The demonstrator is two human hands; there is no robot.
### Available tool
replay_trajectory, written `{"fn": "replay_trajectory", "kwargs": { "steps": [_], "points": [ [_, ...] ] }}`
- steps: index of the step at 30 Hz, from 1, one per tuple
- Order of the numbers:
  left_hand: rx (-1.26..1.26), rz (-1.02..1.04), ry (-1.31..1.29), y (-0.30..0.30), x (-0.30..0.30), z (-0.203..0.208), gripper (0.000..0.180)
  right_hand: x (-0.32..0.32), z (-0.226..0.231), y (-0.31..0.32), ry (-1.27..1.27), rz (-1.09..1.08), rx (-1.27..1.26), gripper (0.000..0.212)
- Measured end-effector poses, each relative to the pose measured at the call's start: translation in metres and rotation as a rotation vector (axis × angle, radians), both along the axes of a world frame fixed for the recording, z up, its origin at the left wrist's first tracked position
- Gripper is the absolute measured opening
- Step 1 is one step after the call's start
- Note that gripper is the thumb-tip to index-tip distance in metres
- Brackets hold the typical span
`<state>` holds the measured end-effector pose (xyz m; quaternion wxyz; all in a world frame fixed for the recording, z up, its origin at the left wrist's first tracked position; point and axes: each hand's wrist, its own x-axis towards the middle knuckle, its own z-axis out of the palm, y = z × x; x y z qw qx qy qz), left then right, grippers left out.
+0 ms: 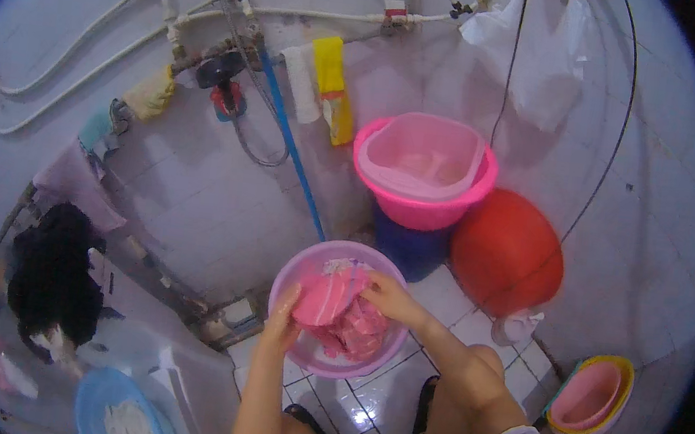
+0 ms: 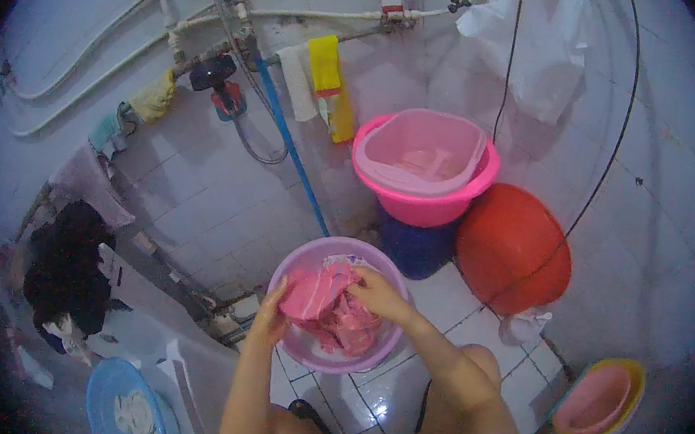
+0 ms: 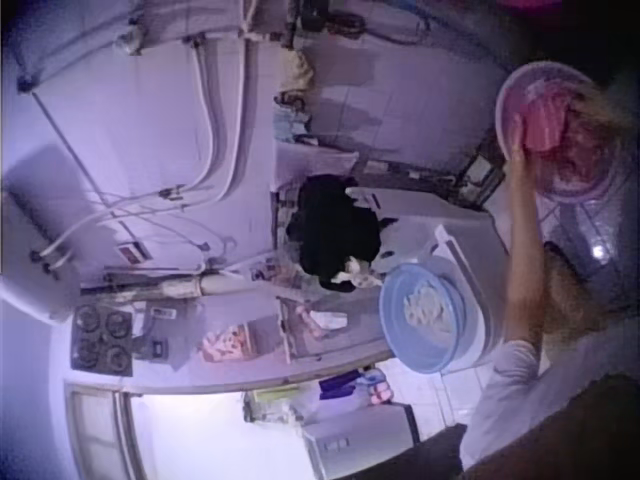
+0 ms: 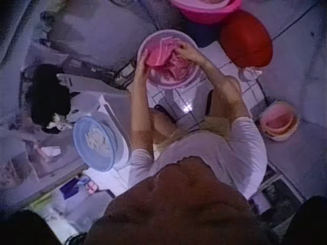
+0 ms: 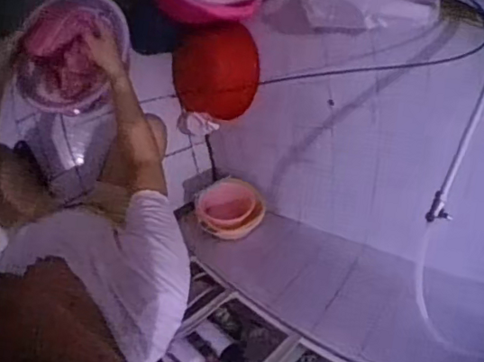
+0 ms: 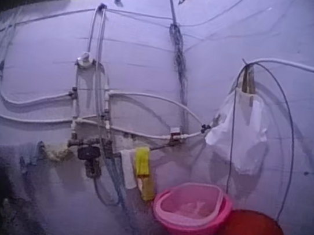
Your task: The person sits on the floor and hand-washes a pink garment in a pink basin filled with soapy water. They repeatedly scrub, squeeze, and rinse the fabric by hand, occasionally lifting it to wring out excess water.
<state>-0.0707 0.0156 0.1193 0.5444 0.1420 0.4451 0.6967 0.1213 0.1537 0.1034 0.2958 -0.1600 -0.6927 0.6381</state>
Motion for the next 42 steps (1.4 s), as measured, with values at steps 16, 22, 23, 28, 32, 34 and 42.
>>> {"fn": "replay_trajectory", "kwargs": {
  "steps": [16,22,23,28,32,34,42],
  "points": [
    [0.034,0.141,0.279,0.010,0.015,0.015,0.034,-0.011,0.014,-0.011,-0.219,0.069,0.164,0.043],
    [0.071,0.240,0.265,0.004,0.002,0.012,0.035,0.000,-0.001,0.000,-0.090,-0.126,-0.129,0.032],
    [0.074,0.241,0.244,0.002,-0.001,0.014,0.035,0.004,-0.006,0.008,-0.028,-0.125,-0.208,0.026],
    [0.126,0.292,0.202,-0.004,-0.002,0.015,0.026,0.007,0.021,0.007,0.000,-0.120,-0.335,0.019],
    [0.158,0.214,0.228,-0.006,-0.005,0.009,0.030,0.007,0.029,-0.014,-0.359,0.004,0.264,0.030],
    [0.184,0.242,0.170,-0.007,-0.011,0.002,0.029,0.006,0.017,-0.009,-0.506,0.048,0.683,0.036],
    [0.437,0.301,0.107,-0.004,-0.049,-0.058,0.034,-0.005,0.027,-0.028,-0.035,0.175,0.352,0.028]
  ]
}}
